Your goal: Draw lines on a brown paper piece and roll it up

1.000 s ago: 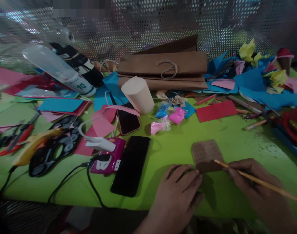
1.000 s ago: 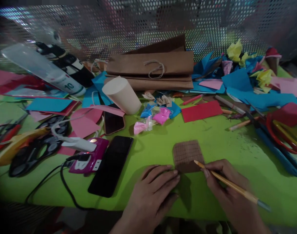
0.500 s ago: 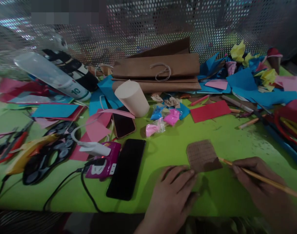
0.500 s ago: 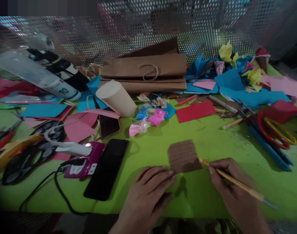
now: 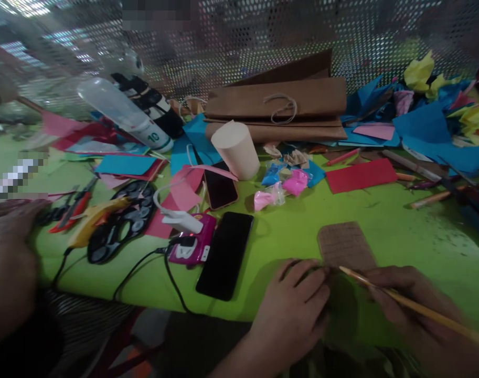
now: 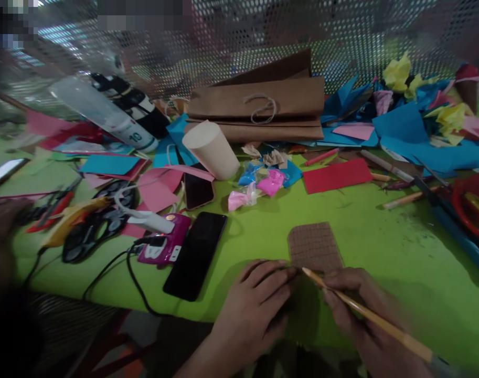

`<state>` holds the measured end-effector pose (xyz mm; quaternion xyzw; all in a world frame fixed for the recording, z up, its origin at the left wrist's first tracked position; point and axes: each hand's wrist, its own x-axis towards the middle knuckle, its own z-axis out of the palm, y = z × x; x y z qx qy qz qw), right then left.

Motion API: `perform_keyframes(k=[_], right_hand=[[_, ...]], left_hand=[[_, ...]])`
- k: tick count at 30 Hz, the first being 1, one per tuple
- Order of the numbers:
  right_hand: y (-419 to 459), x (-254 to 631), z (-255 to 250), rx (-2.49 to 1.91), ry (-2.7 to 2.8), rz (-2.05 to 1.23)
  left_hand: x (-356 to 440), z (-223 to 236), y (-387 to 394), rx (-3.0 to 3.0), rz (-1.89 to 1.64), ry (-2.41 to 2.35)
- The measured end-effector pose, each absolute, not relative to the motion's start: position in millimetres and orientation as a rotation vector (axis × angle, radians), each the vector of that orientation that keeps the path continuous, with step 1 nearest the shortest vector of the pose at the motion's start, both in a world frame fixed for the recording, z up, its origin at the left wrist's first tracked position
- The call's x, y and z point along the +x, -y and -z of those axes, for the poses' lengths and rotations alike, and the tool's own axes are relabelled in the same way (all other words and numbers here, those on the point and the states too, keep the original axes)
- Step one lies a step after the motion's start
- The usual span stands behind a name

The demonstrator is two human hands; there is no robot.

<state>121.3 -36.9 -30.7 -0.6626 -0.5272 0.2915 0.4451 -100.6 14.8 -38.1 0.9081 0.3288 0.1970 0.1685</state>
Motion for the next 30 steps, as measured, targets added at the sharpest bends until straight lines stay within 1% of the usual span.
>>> perform_keyframes(k=[2, 4, 8, 12, 23, 30], right_hand=[[33.5, 113.9, 32.0, -1.629, 1.301, -0.827], [29.8, 115.0, 34.4, -1.627, 1.359, -0.863], [24.8, 128.2, 37.6, -1.575, 1.567, -0.814], [22.1, 129.1, 33.9, -1.552, 1.617, -0.754], [20.9, 125.3, 35.2, -1.585, 1.634, -0.799], [25.7, 111.7, 32.1, -1.68, 1.437, -0.84]], left_hand=[[-101.5, 38.6, -14.2, 2.594, -0.577, -0.929], [-101.9, 39.5, -13.6, 2.606, -0.635, -0.921], [-101.6, 40.3, -13.2, 2.621, -0.71, -0.905], [-100.8, 39.3, -13.7, 2.623, -0.72, -0.911], [-101.4, 39.7, -14.1, 2.621, -0.728, -0.907], [-100.9, 37.4, -14.5, 2.584, -0.717, -0.919]])
